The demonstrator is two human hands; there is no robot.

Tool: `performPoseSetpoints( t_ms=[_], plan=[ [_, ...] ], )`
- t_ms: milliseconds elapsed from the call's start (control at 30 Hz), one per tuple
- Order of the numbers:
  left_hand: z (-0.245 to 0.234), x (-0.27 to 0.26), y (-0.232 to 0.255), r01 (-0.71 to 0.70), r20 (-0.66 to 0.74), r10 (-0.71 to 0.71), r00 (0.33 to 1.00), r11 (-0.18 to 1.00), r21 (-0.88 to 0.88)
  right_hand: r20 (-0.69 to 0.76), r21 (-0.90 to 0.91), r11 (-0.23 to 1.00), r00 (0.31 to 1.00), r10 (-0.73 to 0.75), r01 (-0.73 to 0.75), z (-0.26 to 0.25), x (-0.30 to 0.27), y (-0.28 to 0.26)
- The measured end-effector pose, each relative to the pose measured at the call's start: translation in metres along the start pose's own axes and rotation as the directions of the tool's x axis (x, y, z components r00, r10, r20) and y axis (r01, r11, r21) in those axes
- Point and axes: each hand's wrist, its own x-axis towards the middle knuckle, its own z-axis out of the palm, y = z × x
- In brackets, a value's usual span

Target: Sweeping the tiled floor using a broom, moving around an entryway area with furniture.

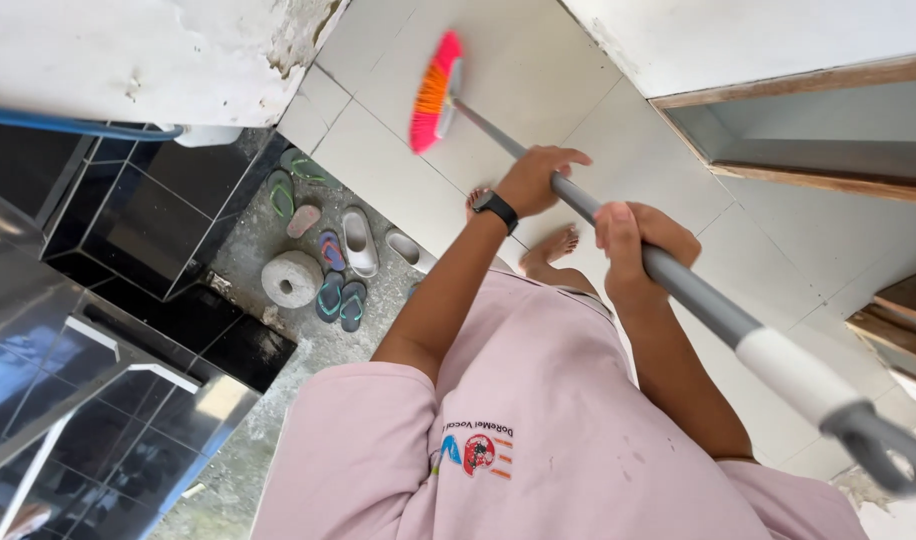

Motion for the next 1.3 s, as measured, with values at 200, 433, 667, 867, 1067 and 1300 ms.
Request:
performPoseSetpoints(
  t_ms=[200, 433, 667, 867, 1067, 1300],
  plan=[
    [-0.035, -0.011, 0.088, 0.035, 0.11, -0.04, 0.993, 0.998, 0.046, 0.092, -0.292, 0.95, 0.992, -0.09, 0.113, -0.016, -0.002, -0.055],
    [-0.063, -0.021, -0.003, 0.136, -0.089, -0.118, 0.989, 0.962, 0.237, -0.046, 0.261, 0.958, 0.993, -0.109, 0.117, 0.019, -0.007, 0.044],
    [-0.064, 0.002, -0.075, 0.18, -0.057, -0.171, 0.984, 0.95, 0.255, 0.019, 0.157, 0.987, 0.999, 0.029, -0.032, 0.046, 0.004, 0.077],
    [-0.008, 0.043, -0.02, -0.067, 0.119, 0.063, 0.991, 0.997, 0.024, -0.122, -0.016, 0.999, 0.992, -0.037, 0.035, 0.007, 0.011, 0.019],
    [0.004, 0.052, 0.06, 0.023, 0.293, 0.032, 0.955, 0.983, -0.182, -0.076, -0.25, 0.964, 0.991, -0.113, 0.091, -0.026, 0.014, -0.027],
    [-0.031, 0.066, 0.092, -0.033, 0.207, 0.033, 0.978, 0.999, 0.001, -0.223, 0.109, 0.955, 0.943, -0.246, 0.275, -0.064, 0.034, 0.002]
  ],
)
